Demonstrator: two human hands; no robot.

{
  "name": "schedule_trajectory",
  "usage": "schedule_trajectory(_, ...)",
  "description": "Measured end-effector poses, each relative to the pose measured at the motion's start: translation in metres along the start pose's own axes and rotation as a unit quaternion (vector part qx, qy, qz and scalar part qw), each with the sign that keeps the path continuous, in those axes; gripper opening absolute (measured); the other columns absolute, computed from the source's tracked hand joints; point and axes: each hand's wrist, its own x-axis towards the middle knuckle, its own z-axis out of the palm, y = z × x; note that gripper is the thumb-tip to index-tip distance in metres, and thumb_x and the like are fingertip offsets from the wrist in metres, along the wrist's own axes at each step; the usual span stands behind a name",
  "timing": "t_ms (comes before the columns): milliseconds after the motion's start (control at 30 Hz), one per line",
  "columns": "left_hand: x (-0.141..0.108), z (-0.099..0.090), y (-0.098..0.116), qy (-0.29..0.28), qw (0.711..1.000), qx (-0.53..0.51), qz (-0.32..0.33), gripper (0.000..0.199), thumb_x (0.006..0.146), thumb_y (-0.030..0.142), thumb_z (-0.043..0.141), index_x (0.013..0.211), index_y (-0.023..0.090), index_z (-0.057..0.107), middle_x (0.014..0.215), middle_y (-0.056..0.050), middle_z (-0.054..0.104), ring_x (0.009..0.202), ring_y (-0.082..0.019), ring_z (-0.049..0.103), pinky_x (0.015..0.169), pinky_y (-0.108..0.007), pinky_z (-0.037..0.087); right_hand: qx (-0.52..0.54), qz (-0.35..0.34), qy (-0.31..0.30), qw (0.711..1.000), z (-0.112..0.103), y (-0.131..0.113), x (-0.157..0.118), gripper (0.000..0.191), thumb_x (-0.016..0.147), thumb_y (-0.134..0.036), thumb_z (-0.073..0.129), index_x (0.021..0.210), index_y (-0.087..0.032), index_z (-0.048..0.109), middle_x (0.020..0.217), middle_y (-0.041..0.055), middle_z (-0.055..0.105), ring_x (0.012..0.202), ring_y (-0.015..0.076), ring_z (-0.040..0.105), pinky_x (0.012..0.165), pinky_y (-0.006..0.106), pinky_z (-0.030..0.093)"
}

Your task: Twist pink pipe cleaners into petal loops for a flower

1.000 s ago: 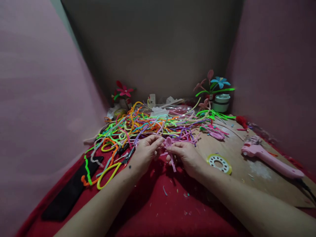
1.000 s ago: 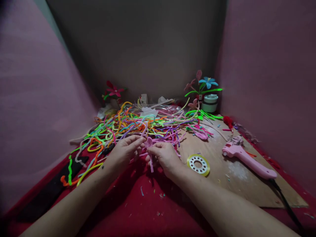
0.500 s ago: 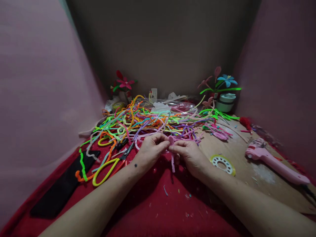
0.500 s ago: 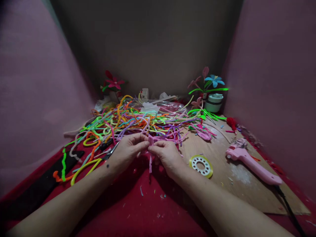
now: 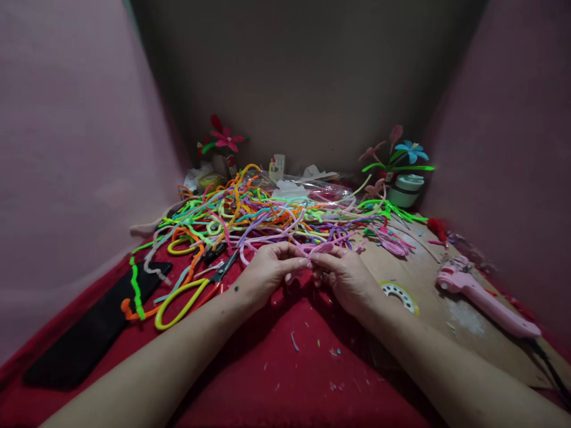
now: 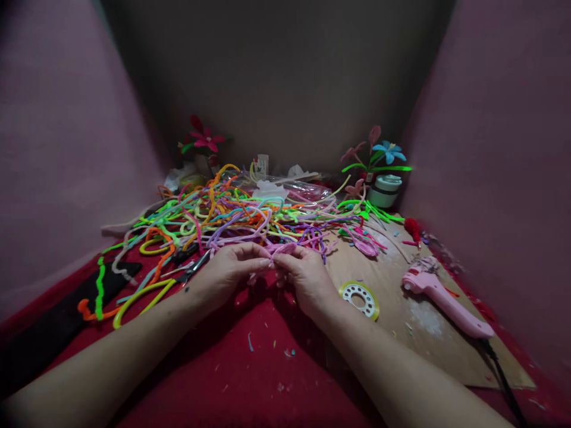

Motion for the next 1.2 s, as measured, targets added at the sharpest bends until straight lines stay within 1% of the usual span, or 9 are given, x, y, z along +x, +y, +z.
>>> schedule_trajectory(267,-0.006,0.007,0.002,0.021,0.999,0.026,0.009,0.015,0.067,0.026,0.065,0.073,0.014,0.058,0.052,0.005,0.051,0.041,-0.004,0.040,0.041,-0.018,0.030,-0.111,-0.020,0.002,0.994,-0.003,-0.002,0.000,0.010,0.071,-0.024,0.059,0.065,-0.016,0.058,0.047,-0.0044,0.051,0.039,0.0079,0.043,0.040,0.021,0.031)
schedule_trajectory(500,-0.007,0.008,0.005,0.039,0.998,0.054,0.021,0.013,0.068,0.024,0.063,0.073,0.014,0.056,0.062,0.004,0.054,0.044,-0.006,0.046,0.044,-0.019,0.035,-0.160,-0.020,0.001,0.987,-0.002,-0.001,0.001,0.013,0.071,-0.026,0.060,0.065,-0.015,0.060,0.052,-0.0025,0.054,0.040,0.0067,0.043,0.040,0.020,0.034)
schedule_trajectory(667,-0.006,0.008,0.002,0.060,0.989,0.105,0.085,0.008,0.070,0.020,0.061,0.071,0.013,0.058,0.065,0.003,0.058,0.055,-0.008,0.051,0.054,-0.020,0.039,-0.160,-0.035,0.003,0.986,0.000,0.002,0.000,0.013,0.071,-0.026,0.059,0.066,-0.015,0.061,0.048,-0.0038,0.052,0.038,0.0061,0.043,0.038,0.019,0.033)
schedule_trajectory(833,-0.006,0.008,-0.007,0.071,0.970,0.176,0.152,0.006,0.074,0.019,0.057,0.073,0.013,0.059,0.069,0.000,0.061,0.065,-0.011,0.055,0.062,-0.023,0.043,-0.130,-0.011,-0.001,0.991,0.000,0.005,0.000,0.017,0.070,-0.025,0.058,0.058,-0.015,0.056,0.044,-0.0038,0.049,0.035,0.0067,0.040,0.035,0.020,0.031)
schedule_trajectory(933,-0.007,0.007,-0.011,0.093,0.922,0.283,0.249,0.008,0.076,0.013,0.052,0.075,0.014,0.060,0.070,-0.001,0.061,0.065,-0.011,0.054,0.062,-0.024,0.043,-0.104,0.001,0.000,0.995,0.000,0.005,-0.001,0.015,0.070,-0.025,0.059,0.059,-0.016,0.056,0.044,-0.0040,0.049,0.034,0.0072,0.039,0.034,0.021,0.031)
schedule_trajectory(1067,-0.009,0.004,-0.012,0.083,0.788,0.447,0.416,0.015,0.081,0.011,0.046,0.075,0.013,0.060,0.068,-0.004,0.058,0.064,-0.012,0.050,0.060,-0.025,0.041,-0.067,0.029,-0.006,0.997,0.000,0.005,-0.001,0.015,0.068,-0.023,0.058,0.055,-0.016,0.054,0.042,-0.0043,0.046,0.033,0.0074,0.039,0.033,0.021,0.028)
schedule_trajectory(1133,-0.009,0.004,-0.012,0.067,0.715,0.517,0.466,0.019,0.084,0.012,0.043,0.077,0.013,0.060,0.071,-0.006,0.059,0.066,-0.014,0.049,0.060,-0.026,0.040,-0.040,0.037,-0.009,0.998,-0.001,0.005,0.000,0.012,0.066,-0.021,0.058,0.055,-0.016,0.054,0.043,-0.0045,0.047,0.034,0.0071,0.039,0.034,0.021,0.028)
schedule_trajectory(1167,-0.010,0.004,-0.012,0.062,0.692,0.540,0.475,0.020,0.085,0.013,0.042,0.079,0.013,0.061,0.073,-0.007,0.059,0.066,-0.015,0.049,0.060,-0.027,0.040,-0.026,0.041,-0.009,0.999,-0.001,0.004,0.000,0.011,0.065,-0.020,0.058,0.056,-0.016,0.054,0.044,-0.0045,0.047,0.034,0.0069,0.039,0.034,0.020,0.029)
schedule_trajectory(1200,-0.010,0.004,-0.011,0.059,0.684,0.548,0.477,0.021,0.085,0.013,0.041,0.080,0.013,0.061,0.074,-0.008,0.060,0.068,-0.015,0.049,0.061,-0.028,0.040,-0.013,0.044,-0.007,0.999,-0.001,0.004,0.001,0.009,0.064,-0.019,0.059,0.057,-0.016,0.054,0.046,-0.0045,0.048,0.035,0.0068,0.039,0.035,0.020,0.029)
